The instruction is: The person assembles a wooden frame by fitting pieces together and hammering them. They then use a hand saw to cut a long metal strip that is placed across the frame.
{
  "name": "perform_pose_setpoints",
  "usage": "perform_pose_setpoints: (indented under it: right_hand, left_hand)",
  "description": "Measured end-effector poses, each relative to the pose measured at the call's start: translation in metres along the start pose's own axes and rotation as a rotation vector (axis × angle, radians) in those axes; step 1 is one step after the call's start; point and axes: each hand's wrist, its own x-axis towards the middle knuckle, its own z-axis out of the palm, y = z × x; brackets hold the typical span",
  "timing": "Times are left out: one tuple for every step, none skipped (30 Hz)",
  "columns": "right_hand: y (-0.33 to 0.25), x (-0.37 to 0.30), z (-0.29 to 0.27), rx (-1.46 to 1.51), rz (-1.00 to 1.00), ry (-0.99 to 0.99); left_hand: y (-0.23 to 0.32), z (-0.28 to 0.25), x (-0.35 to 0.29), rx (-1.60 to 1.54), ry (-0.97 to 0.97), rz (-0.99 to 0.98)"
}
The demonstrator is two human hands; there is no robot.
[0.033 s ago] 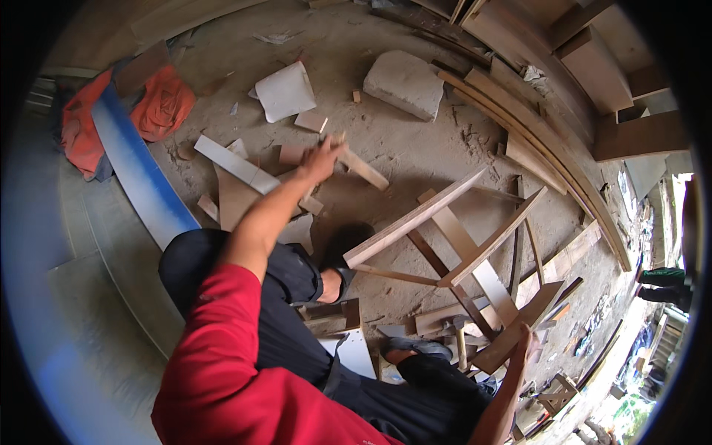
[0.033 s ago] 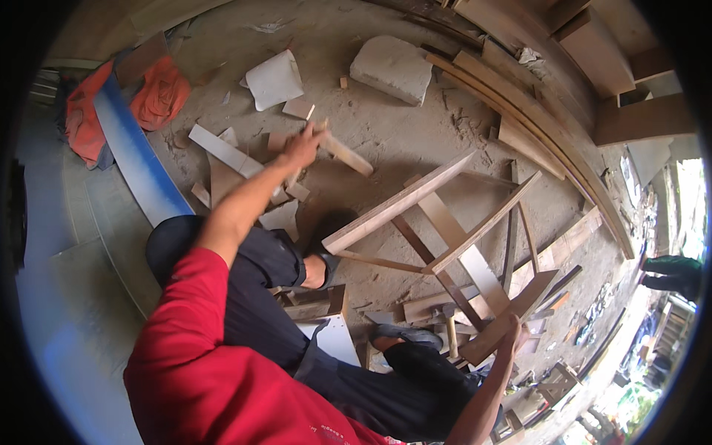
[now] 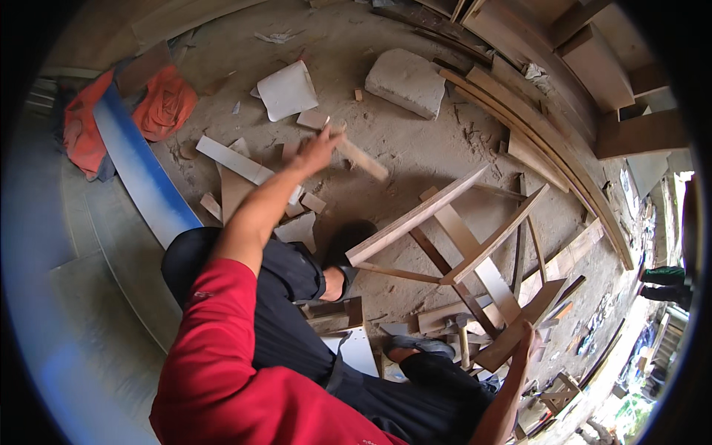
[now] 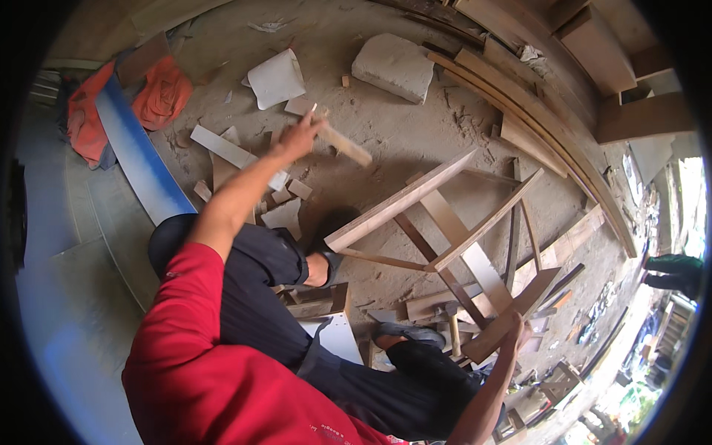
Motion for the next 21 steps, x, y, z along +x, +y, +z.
perform_pose_setpoints:
  right_hand:
    - [-0.006,0.001,0.001,-0.003,-0.006,-0.025]
    - [-0.02,-0.008,0.009,-0.056,-0.016,-0.009]
    - [-0.026,-0.01,0.014,-0.038,-0.015,-0.024]
    - [-0.031,-0.013,0.017,-0.021,-0.013,-0.035]
    - [-0.034,-0.017,0.016,-0.004,-0.011,-0.029]
    - [-0.037,-0.018,0.016,-0.07,-0.022,-0.005]
    - [-0.034,-0.015,0.014,-0.04,-0.023,-0.011]
    - [-0.025,-0.008,0.014,-0.009,-0.025,-0.018]
    - [-0.021,-0.003,0.015,0.022,-0.027,-0.029]
    - [-0.021,-0.006,0.012,-0.006,-0.015,-0.012]
    - [-0.021,-0.009,0.009,-0.022,-0.011,-0.004]
    - [-0.028,-0.007,0.015,-0.034,-0.023,-0.033]
    - [-0.028,-0.008,0.013,-0.052,-0.021,-0.031]
    - [-0.03,-0.011,0.016,-0.076,-0.031,-0.009]
    - [-0.034,-0.016,0.017,-0.099,-0.043,-0.007]
    - [-0.04,-0.02,0.019,-0.124,-0.057,-0.009]
    - [-0.045,-0.021,0.019,-0.153,-0.073,-0.01]
    - [-0.044,-0.018,0.021,-0.168,-0.09,-0.008]
    - [-0.048,-0.018,0.024,-0.194,-0.121,-0.019]
    - [-0.053,-0.021,0.026,-0.221,-0.15,-0.026]
    - [-0.056,-0.024,0.026,-0.248,-0.179,-0.034]
  left_hand:
    - [-0.017,-0.029,0.007,0.065,0.06,0.066]
    - [-0.039,-0.048,0.018,0.145,0.187,-0.024]
    - [-0.061,-0.066,0.021,0.164,0.338,-0.124]
    - [-0.082,-0.087,0.026,0.073,0.385,-0.241]
    - [-0.086,-0.098,0.027,0.075,0.501,-0.419]
    - [-0.096,-0.099,0.022,0.099,0.473,-0.421]
    - [-0.107,-0.1,0.019,0.121,0.447,-0.42]
    - [-0.119,-0.081,0.014,0.159,0.316,-0.359]
    - [-0.126,-0.072,0.01,0.2,0.185,-0.3]
    - [-0.083,-0.076,-0.006,0.189,-0.188,-0.263]
    - [-0.058,-0.052,-0.032,0.188,-0.176,-0.045]
    - [-0.074,-0.02,-0.058,0.073,-0.122,0.412]
    - [-0.043,-0.003,-0.082,0.063,-0.228,0.469]
    - [-0.01,0.01,-0.103,0.127,-0.306,0.404]
    - [0.014,0.025,-0.121,0.192,-0.381,0.345]
    - [0.024,0.042,-0.139,0.272,-0.363,0.266]
    - [0.029,0.067,-0.153,0.346,-0.344,0.187]
    - [0.025,0.1,-0.164,0.296,-0.303,-0.004]
    - [0.02,0.118,-0.169,0.23,-0.302,-0.193]
    - [0.014,0.129,-0.174,0.163,-0.299,-0.377]
    - [0.007,0.14,-0.179,0.093,-0.295,-0.562]
